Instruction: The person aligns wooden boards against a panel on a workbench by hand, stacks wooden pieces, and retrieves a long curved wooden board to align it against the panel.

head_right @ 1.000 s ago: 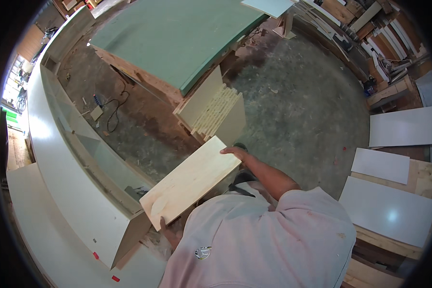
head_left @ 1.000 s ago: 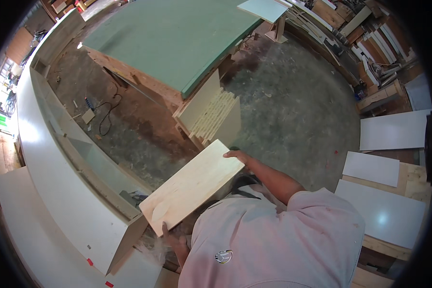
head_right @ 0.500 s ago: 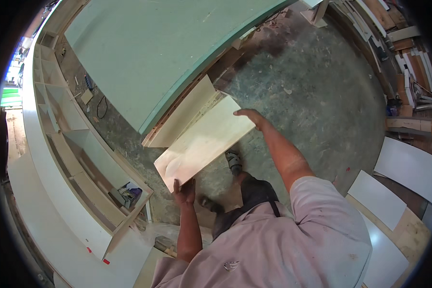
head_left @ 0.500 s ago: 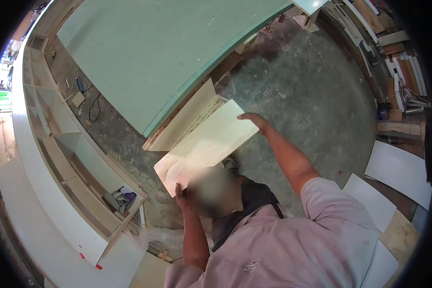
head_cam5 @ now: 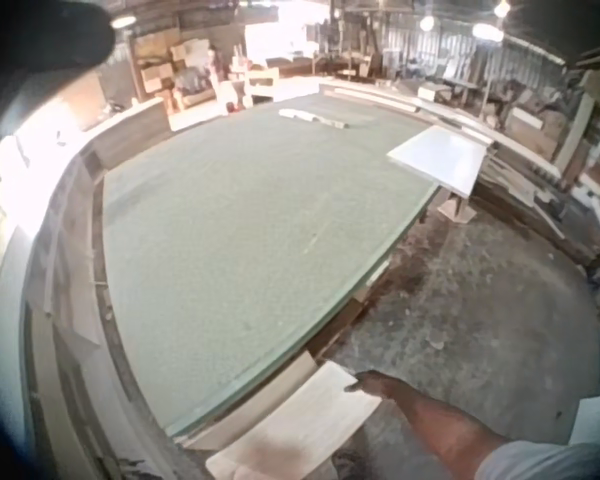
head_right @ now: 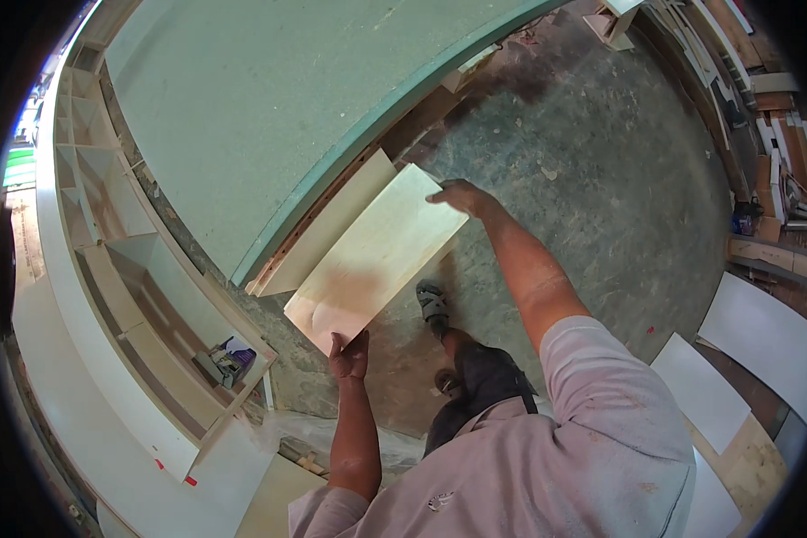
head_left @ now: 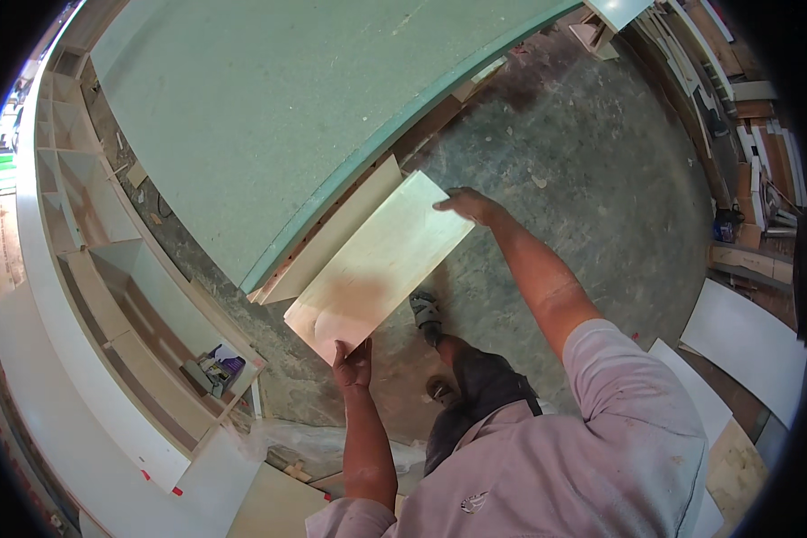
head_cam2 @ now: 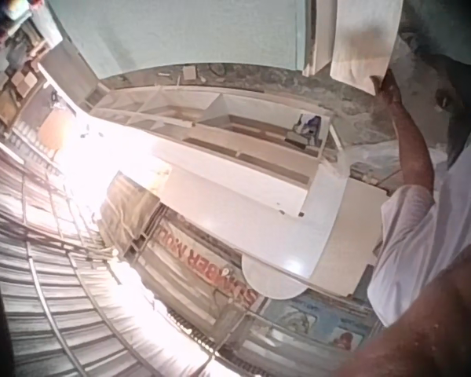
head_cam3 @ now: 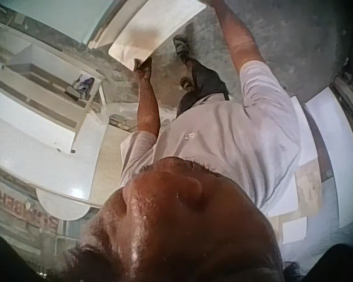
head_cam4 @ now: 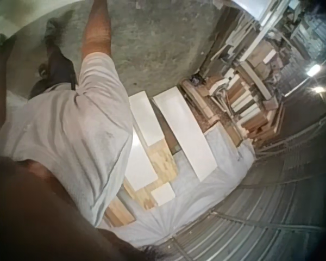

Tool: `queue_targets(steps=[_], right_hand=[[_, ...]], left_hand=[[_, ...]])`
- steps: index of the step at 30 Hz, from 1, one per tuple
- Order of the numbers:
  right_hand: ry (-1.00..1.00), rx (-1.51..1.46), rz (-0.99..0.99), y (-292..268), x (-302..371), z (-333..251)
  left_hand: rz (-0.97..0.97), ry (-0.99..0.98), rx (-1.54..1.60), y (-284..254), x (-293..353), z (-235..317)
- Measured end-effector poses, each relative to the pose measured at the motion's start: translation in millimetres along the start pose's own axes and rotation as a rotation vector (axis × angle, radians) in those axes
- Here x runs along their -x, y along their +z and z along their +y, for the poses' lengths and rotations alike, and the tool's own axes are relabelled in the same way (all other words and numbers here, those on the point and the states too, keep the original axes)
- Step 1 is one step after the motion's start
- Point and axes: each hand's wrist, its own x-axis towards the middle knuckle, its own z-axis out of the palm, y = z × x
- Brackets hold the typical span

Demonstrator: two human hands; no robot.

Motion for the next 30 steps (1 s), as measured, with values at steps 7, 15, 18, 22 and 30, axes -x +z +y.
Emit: queue_targets(steps=[7,15,18,22,30], right_hand=[[-0.303,0.465,0.156,14.1,2.3,37.5],[-0.087,0.128,0.421,30.6,29.4,139.7],[0.045,0.505,0.318,37.9,92.9,195.3],[0.051,0.841,0.184,24.5,206.4,315.3],[0.519,0.449,0.486,-62.0,442.7,526.1]], left_hand=[[0.147,0.050,0.086,30.4,-9.5,-7.0],[0.081,0.215,0.000,66.3,0.0,-52.2],[0.096,0.057,-0.033,81.7,10.5,-64.9],[0.098,-0.011,-0.275,90.2,34.8,-78.0],[0.029,0.049,-1.187,22.5,109.7,-123.2]])
